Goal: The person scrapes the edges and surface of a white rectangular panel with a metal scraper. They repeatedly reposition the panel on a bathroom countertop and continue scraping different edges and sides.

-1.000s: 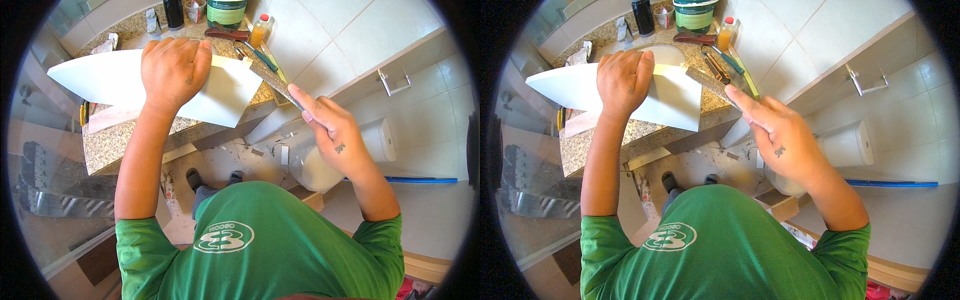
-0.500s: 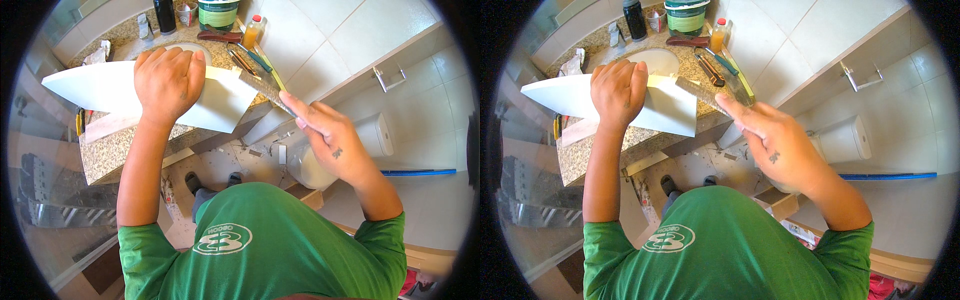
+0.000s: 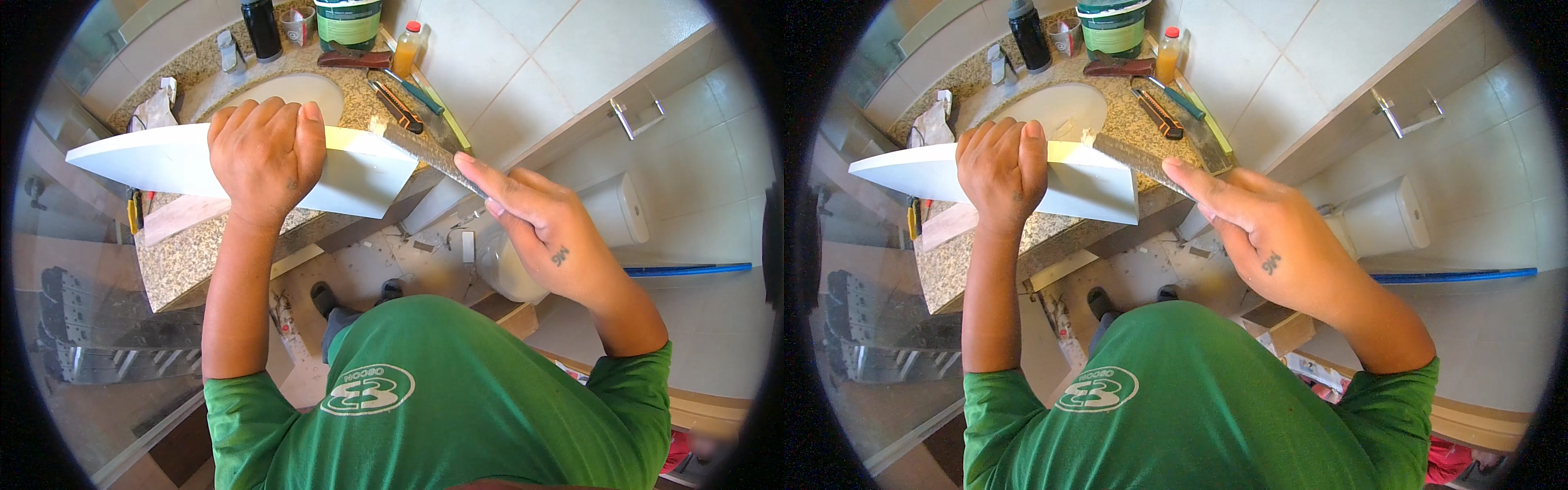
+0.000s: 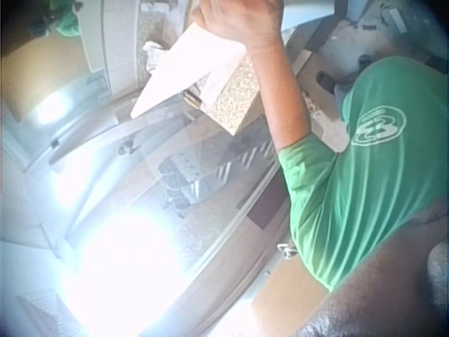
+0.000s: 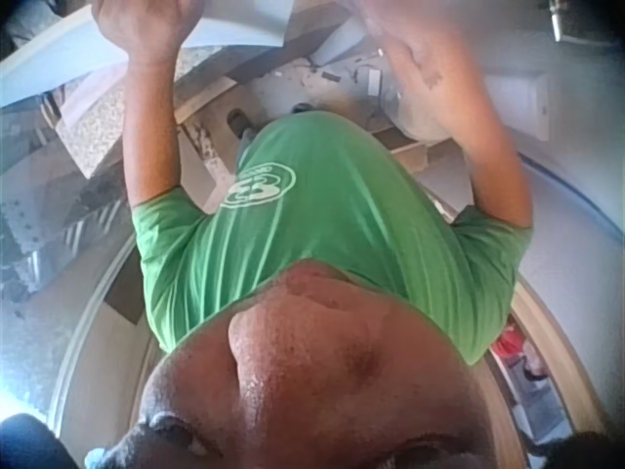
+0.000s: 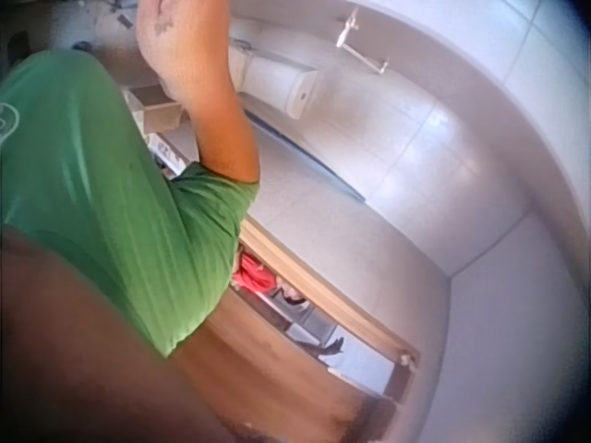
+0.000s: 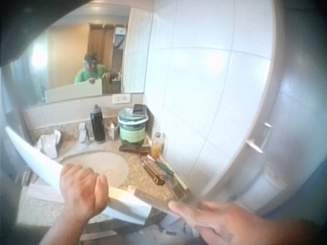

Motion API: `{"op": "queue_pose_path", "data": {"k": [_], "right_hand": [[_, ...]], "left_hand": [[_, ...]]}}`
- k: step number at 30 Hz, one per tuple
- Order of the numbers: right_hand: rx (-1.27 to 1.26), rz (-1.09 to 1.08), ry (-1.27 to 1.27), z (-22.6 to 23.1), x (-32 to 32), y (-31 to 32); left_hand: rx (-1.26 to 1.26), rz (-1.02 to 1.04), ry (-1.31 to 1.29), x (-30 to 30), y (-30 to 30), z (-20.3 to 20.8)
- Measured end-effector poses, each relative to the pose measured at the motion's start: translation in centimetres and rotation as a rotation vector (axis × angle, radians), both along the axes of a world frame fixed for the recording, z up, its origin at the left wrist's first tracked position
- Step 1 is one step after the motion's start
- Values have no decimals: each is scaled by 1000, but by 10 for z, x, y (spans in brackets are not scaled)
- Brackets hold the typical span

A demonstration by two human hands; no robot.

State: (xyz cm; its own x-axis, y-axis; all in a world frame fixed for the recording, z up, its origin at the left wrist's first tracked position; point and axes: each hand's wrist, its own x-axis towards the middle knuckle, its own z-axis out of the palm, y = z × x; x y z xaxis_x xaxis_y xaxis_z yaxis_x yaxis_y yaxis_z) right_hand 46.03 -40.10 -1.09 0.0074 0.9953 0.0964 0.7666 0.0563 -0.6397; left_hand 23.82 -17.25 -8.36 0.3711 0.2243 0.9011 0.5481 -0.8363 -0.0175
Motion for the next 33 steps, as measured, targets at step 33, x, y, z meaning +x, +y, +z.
{"op": "queue_pose_path", "data": {"k": [33], "right_hand": [[104, -8, -45, -3, 4, 6]], "left_hand": [[-31, -24, 4, 0, -2, 2]]}}
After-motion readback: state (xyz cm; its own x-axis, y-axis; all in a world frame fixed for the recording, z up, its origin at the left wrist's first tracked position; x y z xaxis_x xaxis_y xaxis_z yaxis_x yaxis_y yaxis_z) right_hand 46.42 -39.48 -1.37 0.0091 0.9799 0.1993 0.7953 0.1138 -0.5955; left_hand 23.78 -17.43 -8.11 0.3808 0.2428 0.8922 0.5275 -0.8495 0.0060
